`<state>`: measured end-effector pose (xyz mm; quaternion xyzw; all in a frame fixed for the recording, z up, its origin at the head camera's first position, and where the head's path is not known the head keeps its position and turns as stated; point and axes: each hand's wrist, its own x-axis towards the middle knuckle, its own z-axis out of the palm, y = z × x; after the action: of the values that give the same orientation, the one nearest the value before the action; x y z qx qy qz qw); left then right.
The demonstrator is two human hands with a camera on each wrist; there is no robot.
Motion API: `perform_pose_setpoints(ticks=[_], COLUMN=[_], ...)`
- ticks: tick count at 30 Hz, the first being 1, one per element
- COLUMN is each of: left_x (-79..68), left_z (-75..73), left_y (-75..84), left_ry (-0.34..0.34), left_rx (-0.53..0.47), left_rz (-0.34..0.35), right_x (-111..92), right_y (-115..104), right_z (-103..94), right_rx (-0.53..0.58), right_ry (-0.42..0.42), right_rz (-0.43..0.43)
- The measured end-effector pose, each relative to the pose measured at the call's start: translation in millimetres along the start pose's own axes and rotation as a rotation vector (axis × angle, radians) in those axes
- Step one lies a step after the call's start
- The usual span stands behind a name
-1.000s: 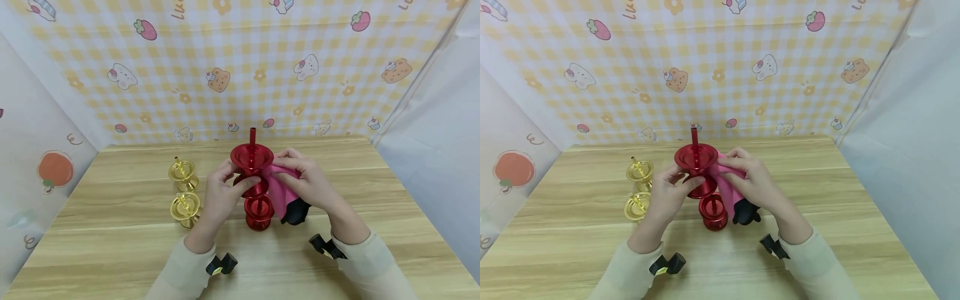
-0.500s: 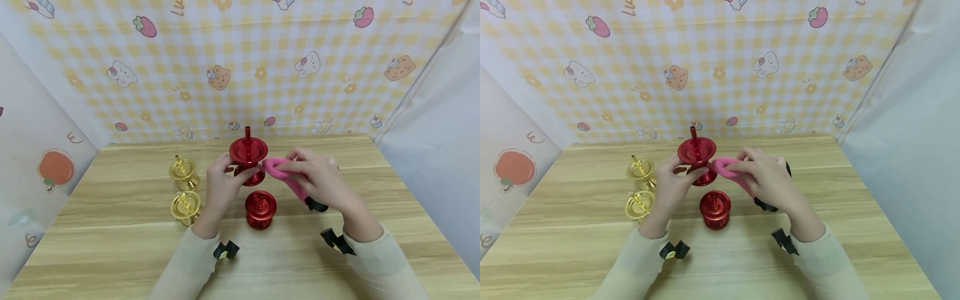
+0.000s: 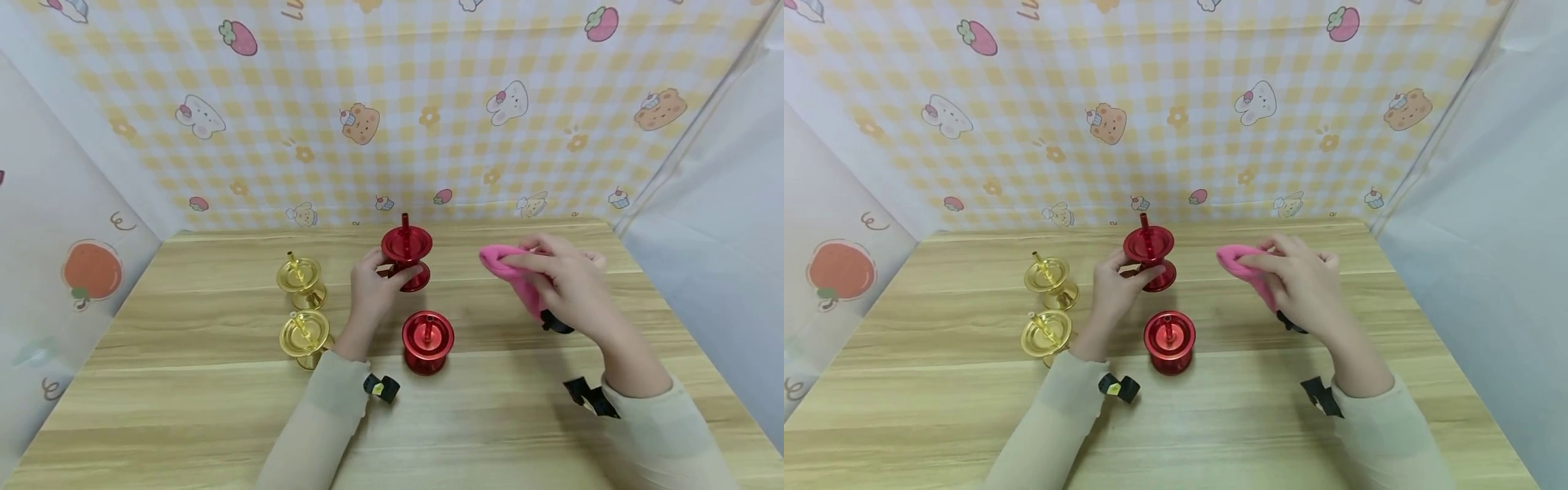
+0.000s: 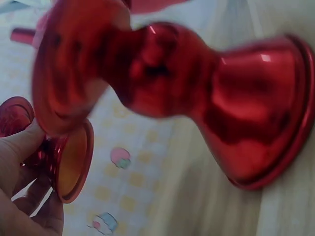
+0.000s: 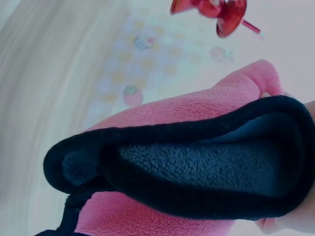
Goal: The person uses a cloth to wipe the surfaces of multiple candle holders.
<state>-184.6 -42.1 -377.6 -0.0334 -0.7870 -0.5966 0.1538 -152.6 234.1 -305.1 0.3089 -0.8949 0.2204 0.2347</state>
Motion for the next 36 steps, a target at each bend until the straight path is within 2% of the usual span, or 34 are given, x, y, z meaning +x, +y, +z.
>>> perform_pose_setpoints(ticks=[3,10,15,19,23,28,30,36], left_x=[5.7,14.7,20.1,21.6,23.3,25.5,25.5,25.6], left_z=[5.6,19.8,23.2,23.0,22.2,22.3,22.9,24.6], left_y=[-8.5,-16.5,-23.4,-29.2,-33.4,-38.8,-41.0,-45.1], left_ry=[-0.01,0.02,-0.011,-0.012,-0.023,-0.024,-0.021,-0.012], left_rx=[-0.016,-0.019,0.021,0.037,0.06,0.077,0.078,0.092], left_rz=[-0.035,-0.123,-0.155,-0.189,-0.212,-0.239,-0.248,-0.258], right_x=[-6.0,-19.3,-29.1,-33.6,-35.7,-36.4,-36.6,-38.5], right_y=[9.3,34.9,46.1,51.7,58.2,65.8,67.6,72.3], right_z=[-5.0,-13.4,-19.5,-22.2,-21.2,-16.5,-14.9,-10.3], right_rx=[-0.051,-0.159,-0.217,-0.212,-0.205,-0.172,-0.162,-0.155], right_ry=[-0.006,-0.072,-0.17,-0.219,-0.254,-0.365,-0.418,-0.496], right_rz=[0.041,0.054,0.167,0.215,0.203,0.213,0.243,0.272])
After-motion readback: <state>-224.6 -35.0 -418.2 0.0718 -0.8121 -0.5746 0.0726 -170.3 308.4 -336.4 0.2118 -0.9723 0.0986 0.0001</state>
